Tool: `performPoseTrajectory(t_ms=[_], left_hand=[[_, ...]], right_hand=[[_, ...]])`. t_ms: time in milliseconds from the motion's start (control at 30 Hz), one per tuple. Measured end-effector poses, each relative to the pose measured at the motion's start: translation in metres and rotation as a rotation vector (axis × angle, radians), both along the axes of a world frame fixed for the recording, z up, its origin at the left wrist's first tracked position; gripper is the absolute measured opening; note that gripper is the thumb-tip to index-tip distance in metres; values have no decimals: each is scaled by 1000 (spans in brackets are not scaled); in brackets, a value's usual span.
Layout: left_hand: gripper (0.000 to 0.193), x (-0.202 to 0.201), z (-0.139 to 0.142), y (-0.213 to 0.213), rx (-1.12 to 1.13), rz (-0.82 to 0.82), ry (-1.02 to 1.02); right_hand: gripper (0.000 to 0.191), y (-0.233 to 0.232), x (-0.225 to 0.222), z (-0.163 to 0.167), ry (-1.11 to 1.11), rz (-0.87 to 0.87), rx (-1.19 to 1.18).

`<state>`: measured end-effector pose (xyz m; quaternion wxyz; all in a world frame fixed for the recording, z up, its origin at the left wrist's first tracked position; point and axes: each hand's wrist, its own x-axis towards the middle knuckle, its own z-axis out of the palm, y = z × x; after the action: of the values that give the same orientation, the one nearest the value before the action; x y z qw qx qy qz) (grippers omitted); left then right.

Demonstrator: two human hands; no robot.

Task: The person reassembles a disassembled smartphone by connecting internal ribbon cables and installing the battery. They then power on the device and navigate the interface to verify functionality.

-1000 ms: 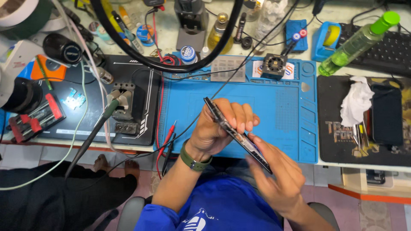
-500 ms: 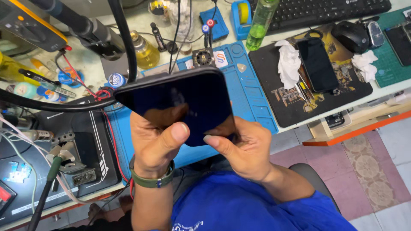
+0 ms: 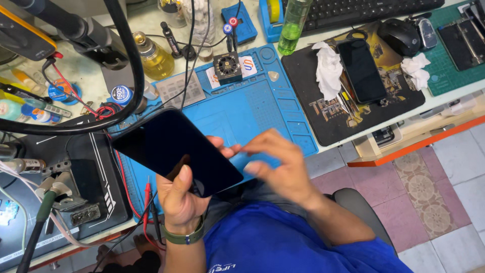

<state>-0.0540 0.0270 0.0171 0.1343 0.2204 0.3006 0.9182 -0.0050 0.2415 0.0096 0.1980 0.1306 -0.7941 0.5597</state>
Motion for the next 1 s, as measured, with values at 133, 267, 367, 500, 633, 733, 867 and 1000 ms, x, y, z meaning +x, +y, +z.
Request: performPoseTrajectory(t_ms=[133,267,367,500,633,733,867,1000], left_hand=[[45,-3,-12,-12,107,-34,-165],[51,-3,-22,-14,172,-36,-282],[60,-3,-22,-10,253,-110,-323],[81,1,-9,-14,280,-232,-220],[82,14,-1,-19,335,-245,-290],[69,16,-7,-16,339,-224,-384],[58,17,-21,-7,290,-233,-455],[57,18,-33,0,128,-225,-543]], right_hand=[[15,88,-8,-10,-14,-693,299],[11,151,0,-24,-105,-782,659],[12,169,-8,-40,-82,-796,896],[12,192,-35,-52,-101,-756,1151],[7,205,-55,-55,-129,-764,1230],[10,205,-56,-54,-133,-771,1125],[8,203,-45,-53,-85,-780,973],[10,208,-38,-43,-170,-848,774]])
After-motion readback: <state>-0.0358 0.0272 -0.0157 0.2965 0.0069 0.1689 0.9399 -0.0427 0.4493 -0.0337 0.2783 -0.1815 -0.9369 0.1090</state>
